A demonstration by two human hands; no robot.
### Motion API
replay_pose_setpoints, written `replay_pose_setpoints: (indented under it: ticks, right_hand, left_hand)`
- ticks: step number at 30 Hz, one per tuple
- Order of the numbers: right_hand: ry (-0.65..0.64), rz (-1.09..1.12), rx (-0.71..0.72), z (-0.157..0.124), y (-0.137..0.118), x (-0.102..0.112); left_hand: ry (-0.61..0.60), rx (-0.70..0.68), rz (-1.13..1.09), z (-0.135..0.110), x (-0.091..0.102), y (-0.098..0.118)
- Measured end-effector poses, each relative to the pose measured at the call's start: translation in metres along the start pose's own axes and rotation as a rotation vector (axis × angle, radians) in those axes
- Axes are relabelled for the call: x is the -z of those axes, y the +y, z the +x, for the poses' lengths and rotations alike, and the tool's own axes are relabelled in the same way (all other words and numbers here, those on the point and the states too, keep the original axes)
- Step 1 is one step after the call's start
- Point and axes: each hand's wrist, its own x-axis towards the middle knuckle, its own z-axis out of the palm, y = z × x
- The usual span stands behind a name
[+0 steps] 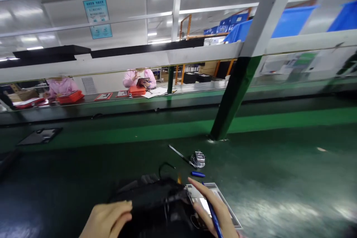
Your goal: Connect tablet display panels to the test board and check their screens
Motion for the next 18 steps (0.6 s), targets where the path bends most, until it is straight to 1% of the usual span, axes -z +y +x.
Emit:
replay_pose_setpoints:
  ticks: [2,3,4,6,7,8,10,11,13,14,16,18]
  right_hand:
    - [-0.004,0.09,0.015,0.015,-0.023,-0.007]
    - [0.003,0.104,-0.004,0.024,-0.033,-0.012]
    - [0.021,0.107,-0.031,0.032,-0.04,-0.019]
    - [0.097,0.092,-0.083,0.047,-0.049,-0.034]
    - [0.144,0.069,-0.096,0.053,-0.05,-0.041]
    - [0.195,0.038,-0.102,0.058,-0.049,-0.048]
    - [0.281,-0.027,-0.075,0.062,-0.042,-0.06]
    - [0.3,-0.052,-0.052,0.062,-0.037,-0.064]
    - [0.26,-0.071,0.0,0.06,-0.028,-0.069]
    - [0.21,-0.071,0.019,0.059,-0.024,-0.07]
    - [0.102,-0.055,0.035,0.055,-0.018,-0.07]
    - [0.041,-0.014,0.028,0.053,-0.015,-0.069]
  left_hand:
    - [-0.106,0.208,-0.123,0.027,0.015,-0.002]
    - [-0.155,0.299,-0.215,0.039,0.02,-0.006]
    - [-0.171,0.374,-0.312,0.05,0.023,-0.011]
    - [-0.126,0.464,-0.469,0.062,0.024,-0.022]
    - [-0.07,0.496,-0.519,0.064,0.021,-0.028]
    - [0.001,0.527,-0.548,0.063,0.015,-0.034]
    - [0.183,0.599,-0.581,0.052,-0.005,-0.045]
    - [0.289,0.631,-0.596,0.043,-0.017,-0.05]
    - [0.466,0.665,-0.624,0.023,-0.045,-0.058]
    - [0.52,0.677,-0.64,0.013,-0.058,-0.061]
    - [0.565,0.727,-0.665,-0.003,-0.079,-0.067]
    - [0.552,0.773,-0.688,-0.01,-0.088,-0.071]
